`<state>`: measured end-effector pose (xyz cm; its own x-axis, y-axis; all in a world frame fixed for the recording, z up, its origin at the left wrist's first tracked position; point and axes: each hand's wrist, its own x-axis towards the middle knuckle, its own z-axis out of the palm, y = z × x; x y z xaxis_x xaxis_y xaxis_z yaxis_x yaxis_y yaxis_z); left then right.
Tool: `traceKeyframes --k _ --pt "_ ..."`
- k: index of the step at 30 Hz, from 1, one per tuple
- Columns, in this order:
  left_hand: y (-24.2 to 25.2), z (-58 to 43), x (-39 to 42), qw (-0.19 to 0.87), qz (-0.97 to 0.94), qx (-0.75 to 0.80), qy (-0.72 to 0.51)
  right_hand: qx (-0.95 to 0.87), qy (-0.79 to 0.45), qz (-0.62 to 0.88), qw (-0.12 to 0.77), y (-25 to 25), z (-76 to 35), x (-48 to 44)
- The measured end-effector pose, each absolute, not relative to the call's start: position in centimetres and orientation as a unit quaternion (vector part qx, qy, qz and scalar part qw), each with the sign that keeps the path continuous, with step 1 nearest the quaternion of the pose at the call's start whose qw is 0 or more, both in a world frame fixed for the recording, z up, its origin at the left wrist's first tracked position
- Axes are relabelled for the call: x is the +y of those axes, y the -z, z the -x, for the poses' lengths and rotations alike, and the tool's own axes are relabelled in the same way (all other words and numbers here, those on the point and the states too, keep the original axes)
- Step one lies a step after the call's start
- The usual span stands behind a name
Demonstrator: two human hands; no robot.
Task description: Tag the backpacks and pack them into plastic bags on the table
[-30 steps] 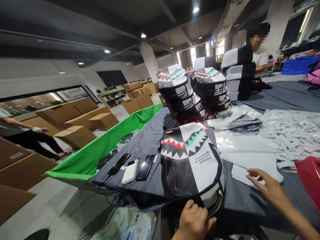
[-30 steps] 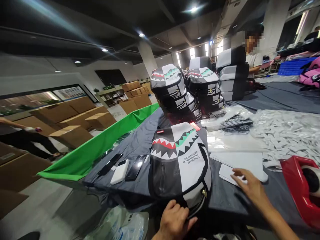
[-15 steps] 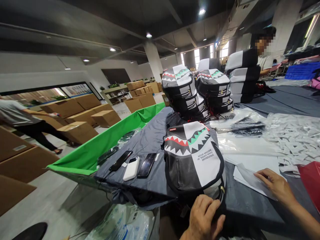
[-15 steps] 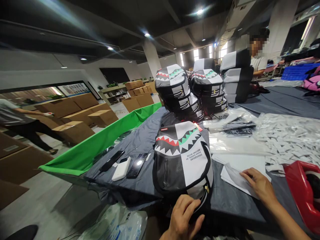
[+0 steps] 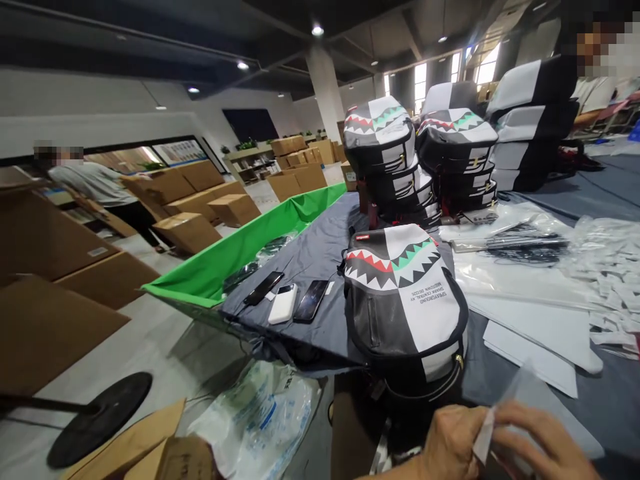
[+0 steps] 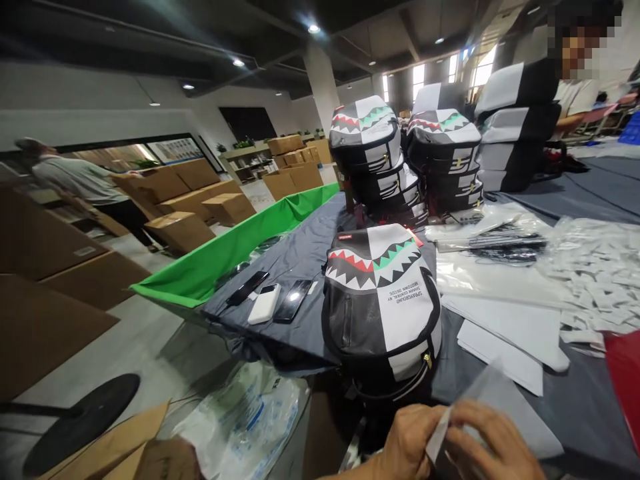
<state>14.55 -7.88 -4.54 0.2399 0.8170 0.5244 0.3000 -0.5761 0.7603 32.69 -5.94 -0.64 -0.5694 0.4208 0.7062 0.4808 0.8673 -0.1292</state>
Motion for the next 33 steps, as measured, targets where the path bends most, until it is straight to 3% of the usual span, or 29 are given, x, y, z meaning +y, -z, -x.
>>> traceKeyframes --k 3,6,11,14,17,23,26,29,33 --pt "3.7 -11.5 -8.7 0.069 -0.818 0.307 -0.482 -0.904 0.051 0.236 0.354 0.7 -33.6 -3.1" --pt "2.4 -8.6 -10.1 -0.006 -0.792 0.351 -0.499 -0.917 0.003 0.188 0.352 1.8 -32.8 -1.1" --pt "2.7 -4.6 -12.1 0.117 -0.615 0.578 -0.523 -0.904 -0.141 0.222 0.338 3.5 -29.5 -0.5" --pt "4.3 -2.6 -11.3 0.185 -0.455 0.672 -0.554 -0.891 -0.135 0.281 0.331 4.3 -27.9 -0.4" --pt "5.5 -1.3 -9.6 0.206 -0.414 0.687 -0.56 -0.91 -0.08 0.263 0.312 4.4 -27.2 -0.2" --pt "3.1 -1.4 -9.8 0.095 -0.453 0.718 -0.52 -0.943 0.027 0.172 0.284 2.9 -27.2 -0.3" --pt "1.4 -2.6 -10.9 0.01 -0.573 0.643 -0.507 -0.94 0.055 0.134 0.31 2.2 -26.8 -0.2" --pt "1.2 -4.0 -10.3 0.001 -0.748 0.522 -0.411 -0.937 0.053 0.11 0.326 1.6 -26.3 -0.1" --pt "3.8 -4.4 -7.7 0.021 -0.812 0.487 -0.32 -0.947 0.012 0.127 0.296 2.5 -27.1 0.0"
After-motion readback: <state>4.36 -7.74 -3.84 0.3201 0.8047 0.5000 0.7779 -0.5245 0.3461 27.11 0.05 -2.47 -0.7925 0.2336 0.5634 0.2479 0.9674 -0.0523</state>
